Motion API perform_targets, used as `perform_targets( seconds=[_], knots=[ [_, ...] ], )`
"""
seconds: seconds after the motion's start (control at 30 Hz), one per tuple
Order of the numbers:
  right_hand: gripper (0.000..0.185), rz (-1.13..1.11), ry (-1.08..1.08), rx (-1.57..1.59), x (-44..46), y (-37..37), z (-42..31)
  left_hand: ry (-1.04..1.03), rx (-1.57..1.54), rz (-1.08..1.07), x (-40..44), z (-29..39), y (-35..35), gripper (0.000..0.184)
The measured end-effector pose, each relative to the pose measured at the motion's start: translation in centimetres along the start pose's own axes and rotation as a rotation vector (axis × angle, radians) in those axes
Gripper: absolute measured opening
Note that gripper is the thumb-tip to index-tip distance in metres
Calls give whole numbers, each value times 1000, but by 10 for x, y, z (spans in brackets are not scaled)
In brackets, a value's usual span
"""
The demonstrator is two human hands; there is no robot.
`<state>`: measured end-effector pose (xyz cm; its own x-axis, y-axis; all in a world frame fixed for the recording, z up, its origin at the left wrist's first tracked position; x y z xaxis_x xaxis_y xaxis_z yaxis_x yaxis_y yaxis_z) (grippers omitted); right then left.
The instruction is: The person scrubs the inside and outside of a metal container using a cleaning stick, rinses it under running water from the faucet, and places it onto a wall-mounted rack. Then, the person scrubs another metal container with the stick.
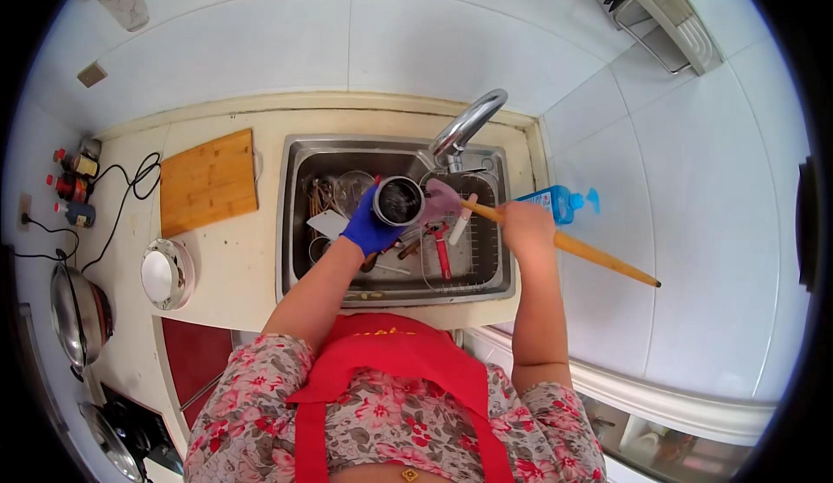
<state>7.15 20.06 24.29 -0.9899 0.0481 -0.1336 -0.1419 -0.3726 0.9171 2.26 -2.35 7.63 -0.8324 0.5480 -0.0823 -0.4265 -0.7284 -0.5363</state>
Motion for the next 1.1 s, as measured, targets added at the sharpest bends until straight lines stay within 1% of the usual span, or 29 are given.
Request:
perform_targets(
  seconds=[0.03, 0.07, 0.1, 0.13, 0.17, 0.23, 0.27, 0.33, 0.37, 0.4, 0.43, 0.47, 0.5, 0.53, 0.57, 0.6, 0.63, 0.67, 0.7, 0.73, 0.8, 0.83, 0.9, 0.93, 0.97, 1.0, 1.07, 1.1],
  knots=[
    [17, 13, 26, 2, -1, 2, -1, 139, -574, 36, 7, -14, -4, 38],
    [17, 18, 28, -2, -4, 7, -3, 17, -364, -43, 17, -31, -5, 35],
    [18, -36, 21, 52, -10, 15, -6, -120, -142, -95, 26, -50, -5, 32],
    [23, -92, 13, 108, -15, 18, -7, -263, 56, -118, 35, -68, -5, 29],
    [26, -110, 12, 130, -20, 12, -6, -237, -32, -120, 41, -73, -9, 28],
    [26, -118, 1, 142, -29, 16, -4, -258, 757, -138, 32, -25, -35, 29],
    [27, -126, -10, 157, -33, 17, -2, -258, 758, -150, 35, -23, -35, 29],
    [27, -91, -13, 171, -43, 13, 8, -409, 1189, -115, 40, -23, -34, 25],
    [27, -53, -4, 183, -47, 11, 13, -350, 808, -119, 52, -47, -22, 24],
    [27, -56, -17, 185, -50, 10, 19, -310, 423, -113, 58, -51, -22, 24],
    [27, -80, -83, 165, -53, 10, 26, -202, 186, -111, 61, -59, -21, 25],
    [27, -105, -146, 146, -57, 10, 31, -127, 40, -141, 66, -64, -20, 27],
    [27, -109, -154, 150, -59, 9, 34, -49, -109, -160, 68, -63, -22, 28],
    [27, -49, -195, 158, -62, 9, 38, 29, -252, -168, 69, -55, -29, 30],
    [28, 11, -235, 165, -66, 11, 41, -45, 68, -191, 68, -46, -36, 32],
    [28, 6, -241, 165, -69, 17, 42, 156, -437, -117, 69, -51, -38, 36],
    [28, 25, -242, 180, -72, 29, 41, 313, -949, 48, 69, -56, -40, 40],
    [28, 46, -239, 199, -74, 42, 39, 315, -948, 49, 70, -54, -38, 40],
    [28, 47, -238, 204, -76, 53, 36, 387, -1102, 95, 70, -51, -35, 40],
    [28, 72, -192, 238, -78, 65, 32, 457, -1258, 144, 67, -50, -30, 41],
    [29, 99, -139, 275, -74, 72, 17, 439, -1234, 183, 61, -48, -19, 40],
    [29, 131, -68, 222, -67, 71, 6, 424, -1210, 215, 58, -47, -13, 39],
    [26, 177, 77, 155, -51, 67, -16, 397, -1190, 213, 50, -45, -3, 39],
    [26, 184, 87, 160, -38, 56, -29, 370, -1171, 207, 46, -42, 2, 39],
    [25, 212, 137, 73, -26, 41, -45, 359, -1169, 217, 40, -36, 3, 39],
    [25, 241, 187, -14, -19, 38, -58, 344, -1178, 235, 33, -27, 1, 39],
    [25, 260, 196, -41, -13, 41, -73, 313, -1183, 256, 28, -22, 15, 39],
    [25, 272, 197, -77, -10, 44, -79, 192, -1055, 174, 29, -14, 25, 42]
  ],
)
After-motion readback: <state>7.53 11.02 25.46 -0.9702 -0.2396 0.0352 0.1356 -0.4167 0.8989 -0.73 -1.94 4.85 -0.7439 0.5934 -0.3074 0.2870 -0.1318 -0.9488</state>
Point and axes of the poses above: each hand's wrist, its own x-axis towards the middle knuckle, its own y-axis out of the back of the hand, z = x × y, the point moved 2 cm from there along x, towards the middle knuckle, and after that the axes turned 14 degrees about -x, right-handed, at the moved point
